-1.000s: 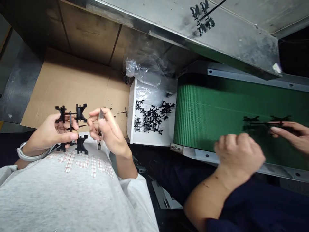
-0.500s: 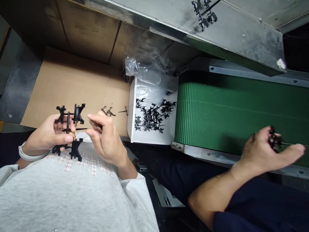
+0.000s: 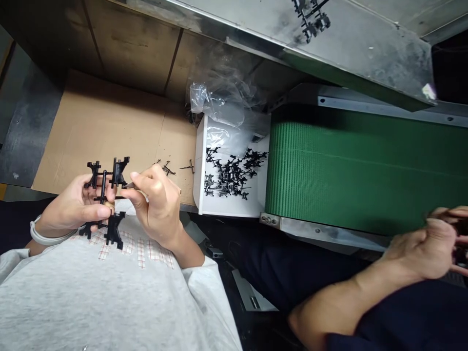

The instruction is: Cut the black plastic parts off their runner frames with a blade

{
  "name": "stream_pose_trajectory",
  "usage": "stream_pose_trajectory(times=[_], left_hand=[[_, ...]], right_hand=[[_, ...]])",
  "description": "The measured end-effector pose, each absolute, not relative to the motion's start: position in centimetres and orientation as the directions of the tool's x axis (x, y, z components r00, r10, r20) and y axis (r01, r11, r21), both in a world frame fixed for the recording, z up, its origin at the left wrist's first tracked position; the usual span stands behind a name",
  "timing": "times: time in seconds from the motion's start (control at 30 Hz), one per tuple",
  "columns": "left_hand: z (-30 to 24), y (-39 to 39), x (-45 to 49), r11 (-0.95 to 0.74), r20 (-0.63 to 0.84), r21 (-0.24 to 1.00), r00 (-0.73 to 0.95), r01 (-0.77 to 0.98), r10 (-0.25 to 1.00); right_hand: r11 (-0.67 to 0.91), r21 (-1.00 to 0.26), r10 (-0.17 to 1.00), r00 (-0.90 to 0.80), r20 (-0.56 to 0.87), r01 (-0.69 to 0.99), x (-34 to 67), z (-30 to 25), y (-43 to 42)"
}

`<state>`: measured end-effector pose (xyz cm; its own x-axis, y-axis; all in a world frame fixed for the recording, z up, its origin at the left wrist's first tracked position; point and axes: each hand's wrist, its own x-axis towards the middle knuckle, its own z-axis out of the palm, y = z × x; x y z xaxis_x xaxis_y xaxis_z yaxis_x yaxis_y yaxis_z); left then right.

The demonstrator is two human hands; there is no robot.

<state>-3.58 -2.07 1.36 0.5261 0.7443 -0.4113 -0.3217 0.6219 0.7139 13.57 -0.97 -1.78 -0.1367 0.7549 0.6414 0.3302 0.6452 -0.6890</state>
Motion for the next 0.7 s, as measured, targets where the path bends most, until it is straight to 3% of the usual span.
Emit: stream_pose_trajectory(times=[0.17, 0.7], left_hand=[[1.24, -1.94, -3.51, 0.624, -0.414, 0.716, 0.53, -0.312, 0.74], [1.59, -1.94, -3.33, 0.638, -0.427, 0.707, 0.533, -0.306, 0.73]], right_hand=[[0.663, -0.685, 0.741, -0.134, 0.658, 0.302, 13.51, -1.84, -0.99], [0.675, -0.582, 0.694, -0.123, 0.709, 0.453, 13.28, -2.15, -1.1]])
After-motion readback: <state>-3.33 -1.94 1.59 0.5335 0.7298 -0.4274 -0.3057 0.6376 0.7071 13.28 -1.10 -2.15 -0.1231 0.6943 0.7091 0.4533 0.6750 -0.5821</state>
